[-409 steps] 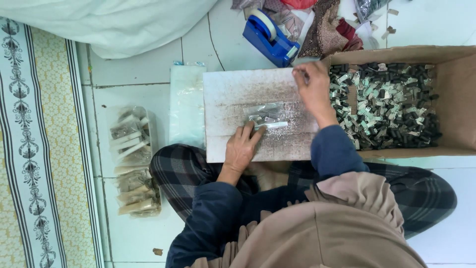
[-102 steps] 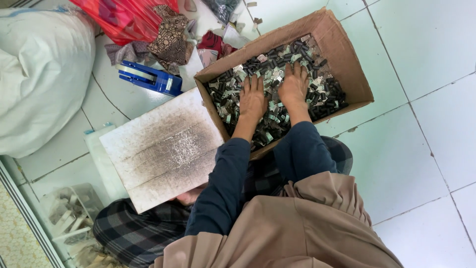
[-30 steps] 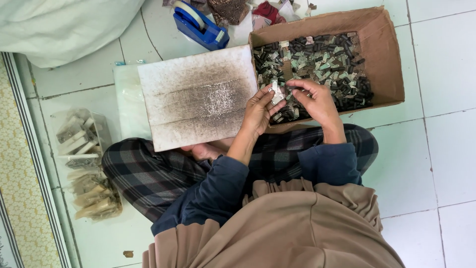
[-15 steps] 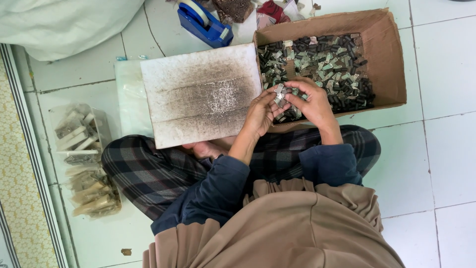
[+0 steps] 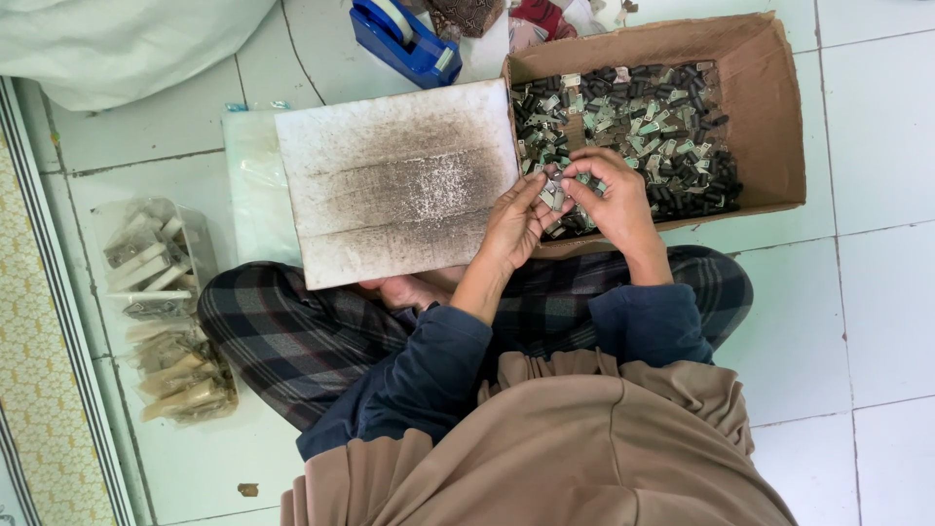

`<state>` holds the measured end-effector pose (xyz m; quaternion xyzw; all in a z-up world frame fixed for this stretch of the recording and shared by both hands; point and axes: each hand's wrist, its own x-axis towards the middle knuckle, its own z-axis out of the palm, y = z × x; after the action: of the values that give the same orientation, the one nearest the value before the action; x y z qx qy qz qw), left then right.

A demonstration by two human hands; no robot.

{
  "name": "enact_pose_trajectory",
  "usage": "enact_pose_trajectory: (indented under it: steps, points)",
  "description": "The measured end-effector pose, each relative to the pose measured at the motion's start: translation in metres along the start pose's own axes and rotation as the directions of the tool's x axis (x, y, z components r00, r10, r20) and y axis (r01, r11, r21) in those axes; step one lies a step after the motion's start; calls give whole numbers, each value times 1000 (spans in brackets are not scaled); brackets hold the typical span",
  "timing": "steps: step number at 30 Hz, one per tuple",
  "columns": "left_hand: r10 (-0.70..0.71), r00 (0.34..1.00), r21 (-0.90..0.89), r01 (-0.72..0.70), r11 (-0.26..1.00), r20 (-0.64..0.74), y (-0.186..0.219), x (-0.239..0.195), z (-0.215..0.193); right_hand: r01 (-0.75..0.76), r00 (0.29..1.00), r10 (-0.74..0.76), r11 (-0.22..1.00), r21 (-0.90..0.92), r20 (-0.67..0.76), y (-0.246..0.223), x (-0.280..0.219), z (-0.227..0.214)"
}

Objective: A person sitting on the floor is picking small metal parts from a cardboard box and placing them into a small plastic bag for packaging.

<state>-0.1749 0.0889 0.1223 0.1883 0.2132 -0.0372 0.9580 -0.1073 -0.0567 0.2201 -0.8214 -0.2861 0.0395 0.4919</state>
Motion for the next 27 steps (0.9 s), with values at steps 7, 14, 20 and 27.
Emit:
enact_pose_trajectory:
  steps: [7, 14, 20, 27]
  points:
    - [45, 999, -50, -45, 998, 13, 6, 3, -7, 86, 995, -85, 996, -29, 43, -25, 8, -2]
    - [77, 997, -77, -78, 994, -14, 21, -5, 3, 78, 992, -69, 994, -76, 106, -20, 7, 15]
    - [122, 993, -109, -120, 987, 7, 27, -7, 4, 20, 995, -15, 999, -51, 98, -20, 7, 1]
    - [146, 989, -92, -147, 985, -20, 37, -12, -3, 90, 996, -82, 972, -215, 44, -5, 13, 29]
